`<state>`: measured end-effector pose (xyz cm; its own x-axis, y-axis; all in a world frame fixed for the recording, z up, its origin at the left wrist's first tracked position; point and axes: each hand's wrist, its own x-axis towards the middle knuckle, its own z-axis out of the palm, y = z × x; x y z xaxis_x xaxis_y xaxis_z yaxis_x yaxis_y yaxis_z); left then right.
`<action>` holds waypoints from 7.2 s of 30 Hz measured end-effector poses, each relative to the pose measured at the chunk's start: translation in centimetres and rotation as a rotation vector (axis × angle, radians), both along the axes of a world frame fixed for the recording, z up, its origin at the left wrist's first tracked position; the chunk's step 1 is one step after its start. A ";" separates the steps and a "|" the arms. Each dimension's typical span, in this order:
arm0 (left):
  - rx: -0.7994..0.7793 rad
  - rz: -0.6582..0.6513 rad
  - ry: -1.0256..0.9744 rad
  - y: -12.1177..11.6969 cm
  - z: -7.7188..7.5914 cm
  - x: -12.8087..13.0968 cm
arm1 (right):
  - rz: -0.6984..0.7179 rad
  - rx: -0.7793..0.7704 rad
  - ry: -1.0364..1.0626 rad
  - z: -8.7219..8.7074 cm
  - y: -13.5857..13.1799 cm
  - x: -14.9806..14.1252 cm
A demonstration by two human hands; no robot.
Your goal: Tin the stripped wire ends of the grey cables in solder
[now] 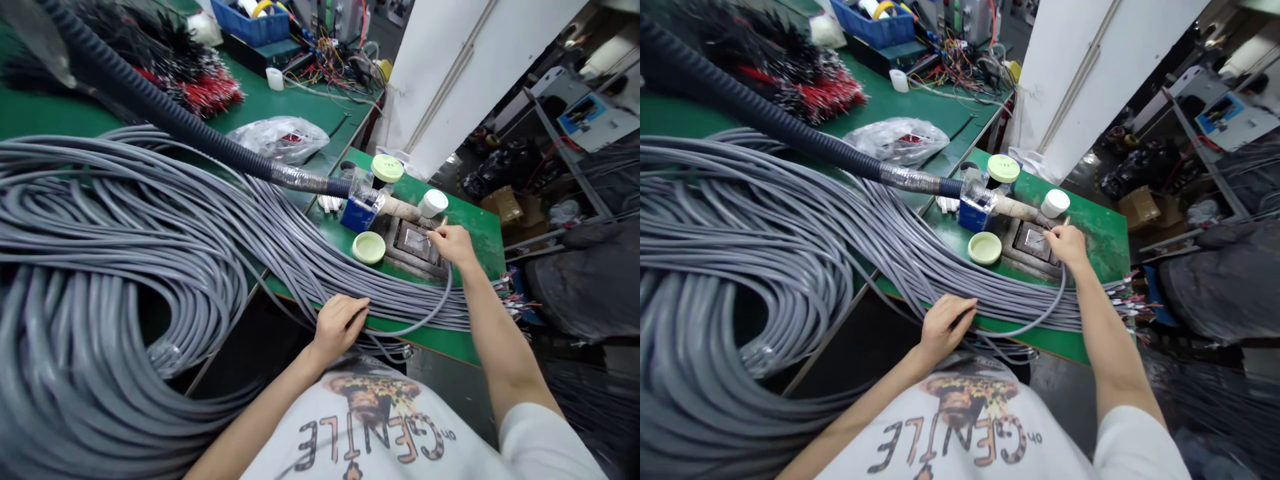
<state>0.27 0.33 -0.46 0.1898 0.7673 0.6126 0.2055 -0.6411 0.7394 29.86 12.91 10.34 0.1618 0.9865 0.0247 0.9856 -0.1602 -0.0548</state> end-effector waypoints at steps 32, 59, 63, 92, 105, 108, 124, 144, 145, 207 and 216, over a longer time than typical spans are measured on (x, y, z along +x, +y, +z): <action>-0.149 0.009 -0.152 -0.1 1.1 0.2 | 0.001 0.063 0.309 -0.3 -2.1 -1.0; -0.072 -0.082 -0.431 2.1 5.3 6.8 | 0.086 0.000 1.424 0.3 -14.4 -9.5; -0.528 -0.208 -0.739 1.5 4.5 7.4 | 0.063 0.003 1.495 0.4 -14.6 -9.6; -0.824 -0.619 -0.494 -1.1 3.4 5.4 | 0.090 0.330 1.555 3.0 -10.2 -8.5; -0.684 -0.509 -0.380 -0.1 3.3 5.4 | 0.564 0.007 0.541 4.1 -12.6 -9.6; -0.693 -0.538 -0.410 -0.2 3.6 5.1 | 0.509 -0.093 0.787 4.0 -11.9 -9.6; -0.947 -0.565 -0.625 -0.5 3.1 4.4 | 0.391 0.023 0.845 3.3 -12.2 -9.5; -1.300 -0.531 -1.098 1.6 4.5 3.6 | 0.777 0.331 0.632 -0.3 -13.7 -7.8; -1.307 -0.538 -1.120 1.7 4.7 3.6 | 0.828 0.336 0.584 -0.6 -13.8 -7.8; 0.032 0.177 -0.003 0.4 1.6 -1.7 | 0.238 0.575 0.186 -2.0 -2.4 2.4; 0.022 0.190 -0.011 0.8 1.6 -1.8 | 0.228 0.525 0.146 -3.7 -1.2 2.8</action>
